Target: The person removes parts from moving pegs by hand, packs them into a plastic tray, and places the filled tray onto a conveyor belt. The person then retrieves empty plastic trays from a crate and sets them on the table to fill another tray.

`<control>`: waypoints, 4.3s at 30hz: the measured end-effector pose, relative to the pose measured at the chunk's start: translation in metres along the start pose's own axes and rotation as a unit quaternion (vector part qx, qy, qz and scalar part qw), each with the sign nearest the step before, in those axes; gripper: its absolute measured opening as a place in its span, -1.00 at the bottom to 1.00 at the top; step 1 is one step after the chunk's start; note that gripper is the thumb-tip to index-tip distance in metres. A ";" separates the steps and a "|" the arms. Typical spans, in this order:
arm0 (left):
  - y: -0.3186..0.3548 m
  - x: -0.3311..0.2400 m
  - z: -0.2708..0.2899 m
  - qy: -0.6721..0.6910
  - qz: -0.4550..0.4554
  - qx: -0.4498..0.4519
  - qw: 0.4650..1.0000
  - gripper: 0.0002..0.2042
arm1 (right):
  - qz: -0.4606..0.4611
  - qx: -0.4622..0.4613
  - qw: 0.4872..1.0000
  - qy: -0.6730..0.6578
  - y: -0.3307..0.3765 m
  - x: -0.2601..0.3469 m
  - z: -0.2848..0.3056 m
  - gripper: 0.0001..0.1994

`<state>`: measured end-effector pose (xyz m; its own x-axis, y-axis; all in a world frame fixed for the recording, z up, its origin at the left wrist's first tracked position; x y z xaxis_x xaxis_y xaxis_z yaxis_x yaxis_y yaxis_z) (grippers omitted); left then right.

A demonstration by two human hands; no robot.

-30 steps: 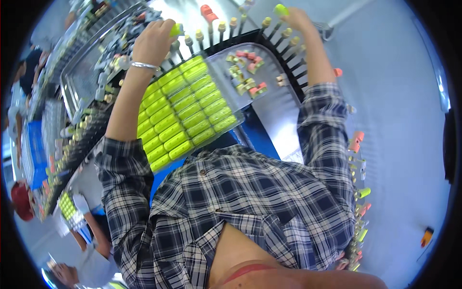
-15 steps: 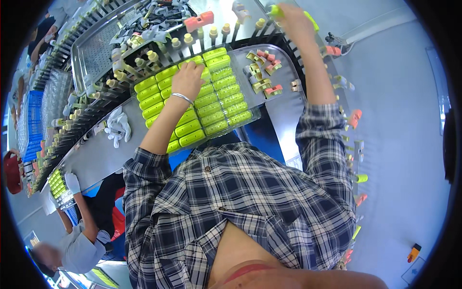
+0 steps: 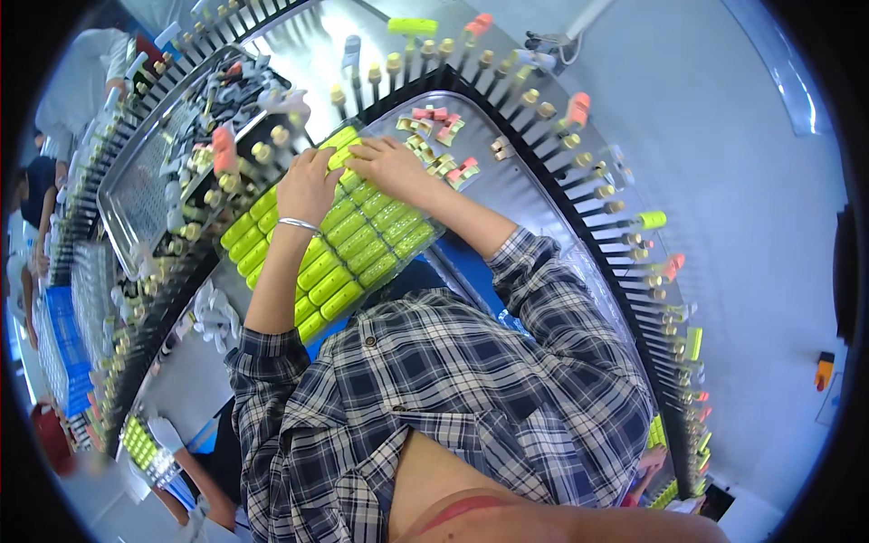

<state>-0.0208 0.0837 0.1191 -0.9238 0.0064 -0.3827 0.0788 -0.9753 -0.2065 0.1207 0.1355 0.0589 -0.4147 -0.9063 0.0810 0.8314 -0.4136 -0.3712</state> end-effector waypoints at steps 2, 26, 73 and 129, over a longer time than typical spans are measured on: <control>-0.017 -0.015 0.005 0.042 -0.008 -0.023 0.999 -0.71 | -0.005 -0.011 1.000 -0.009 0.002 0.000 0.012 -0.72; -0.139 0.142 0.058 -0.081 -0.113 0.180 0.974 -0.54 | -0.252 -0.173 0.942 0.138 0.120 -0.116 0.235 -0.62; -0.016 -0.068 -0.014 0.062 -0.134 0.040 0.988 -0.68 | -0.197 -0.098 0.975 -0.032 0.081 -0.013 0.094 -0.62; 0.045 -0.011 -0.028 0.007 -0.068 0.029 0.997 -0.55 | -0.207 -0.053 0.967 -0.142 0.065 -0.008 0.108 -0.58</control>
<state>0.0033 0.0461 0.0882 -0.9194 0.1422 -0.3668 -0.0694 -0.9764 -0.2046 0.2182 0.1070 0.1343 -0.5729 -0.6592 0.4870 0.5680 -0.7477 -0.3439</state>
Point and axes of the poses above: each hand's wrist, its own y-axis away from the middle knuckle, its own z-axis out of the back of the hand, x = y × z, the point moved 5 cm from there along -y, towards the middle knuckle, and after that the axes turned 6 degrees about z, right-handed, at the moved point
